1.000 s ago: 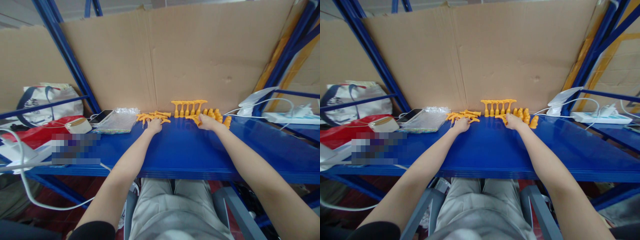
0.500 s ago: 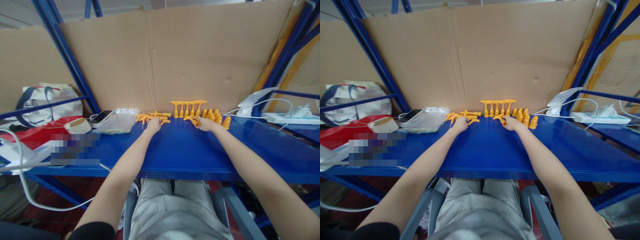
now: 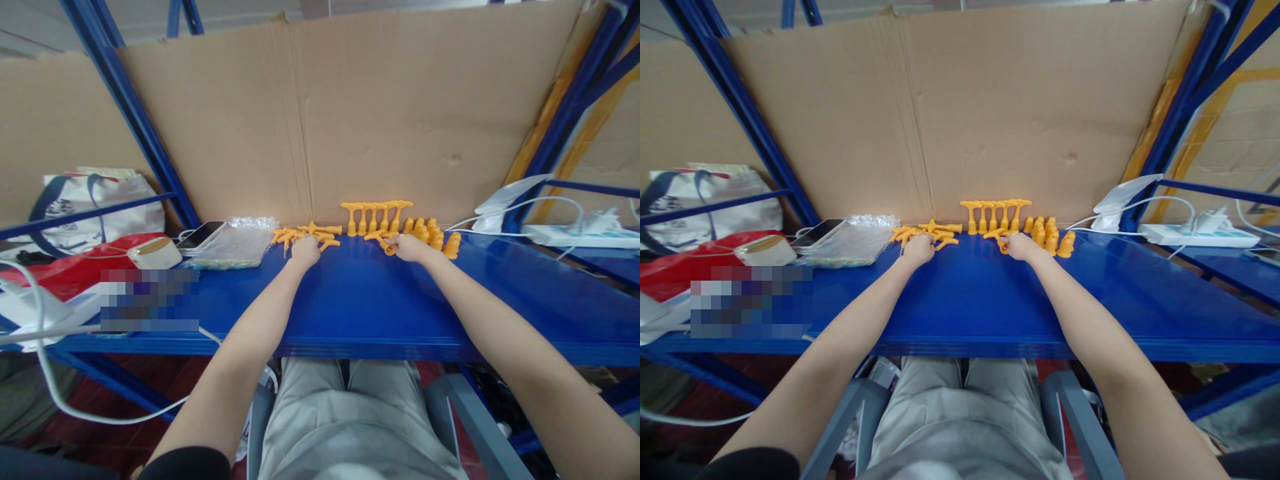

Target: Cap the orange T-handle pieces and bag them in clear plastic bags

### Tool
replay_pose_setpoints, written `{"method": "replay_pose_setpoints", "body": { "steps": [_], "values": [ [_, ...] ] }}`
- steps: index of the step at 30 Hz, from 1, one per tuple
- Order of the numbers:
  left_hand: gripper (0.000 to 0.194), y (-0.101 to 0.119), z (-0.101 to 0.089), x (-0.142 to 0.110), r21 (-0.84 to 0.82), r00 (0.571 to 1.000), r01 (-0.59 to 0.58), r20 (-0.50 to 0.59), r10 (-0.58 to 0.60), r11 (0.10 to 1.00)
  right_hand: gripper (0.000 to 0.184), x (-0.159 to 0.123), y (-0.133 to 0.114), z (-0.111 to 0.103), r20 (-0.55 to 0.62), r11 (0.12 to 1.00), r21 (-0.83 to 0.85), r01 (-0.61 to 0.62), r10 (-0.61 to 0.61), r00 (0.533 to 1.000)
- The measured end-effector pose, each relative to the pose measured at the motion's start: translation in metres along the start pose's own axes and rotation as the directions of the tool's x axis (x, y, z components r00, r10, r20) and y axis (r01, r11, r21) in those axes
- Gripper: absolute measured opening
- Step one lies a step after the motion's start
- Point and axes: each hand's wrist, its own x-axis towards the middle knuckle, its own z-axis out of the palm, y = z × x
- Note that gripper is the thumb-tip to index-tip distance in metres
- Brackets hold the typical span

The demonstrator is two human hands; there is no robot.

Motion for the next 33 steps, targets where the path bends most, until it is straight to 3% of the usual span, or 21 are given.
{"method": "replay_pose_setpoints", "body": {
  "steps": [5,9,14,19,22,26,29,33],
  "values": [
    [0.029,0.001,-0.004,-0.001,-0.045,0.997,-0.033,-0.072,0.030,0.998,0.053,-0.005,-0.008,-0.012,0.031,0.998,0.035,-0.058,0.057,0.998],
    [0.027,0.003,-0.009,0.000,-0.138,0.980,-0.062,-0.194,0.034,0.988,0.051,-0.009,-0.005,-0.026,-0.080,0.986,0.038,-0.162,0.164,0.983],
    [0.025,0.008,-0.012,0.001,-0.265,0.944,-0.129,-0.327,0.037,0.955,0.048,-0.016,0.014,-0.037,-0.225,0.924,0.089,-0.373,0.383,0.896],
    [0.020,0.011,-0.009,0.003,-0.343,0.902,-0.208,-0.429,0.044,0.916,0.041,-0.021,0.037,-0.034,-0.244,0.841,-0.007,-0.541,0.523,0.817],
    [0.020,0.011,-0.007,0.003,-0.360,0.906,-0.228,-0.419,0.061,0.905,0.042,-0.020,0.043,-0.031,-0.201,0.806,-0.066,-0.588,0.567,0.799],
    [0.026,0.010,-0.006,0.004,-0.341,0.943,-0.204,-0.322,0.090,0.918,0.045,-0.017,0.043,-0.029,-0.114,0.784,-0.078,-0.615,0.606,0.787],
    [0.033,0.010,-0.005,0.003,-0.322,0.965,-0.212,-0.219,0.145,0.923,0.046,-0.017,0.045,-0.027,-0.174,0.793,-0.071,-0.605,0.588,0.790],
    [0.032,0.008,-0.001,0.003,-0.281,0.962,-0.267,-0.131,0.239,0.922,0.045,-0.018,0.048,-0.023,-0.220,0.805,-0.059,-0.590,0.566,0.794]
  ]
}}
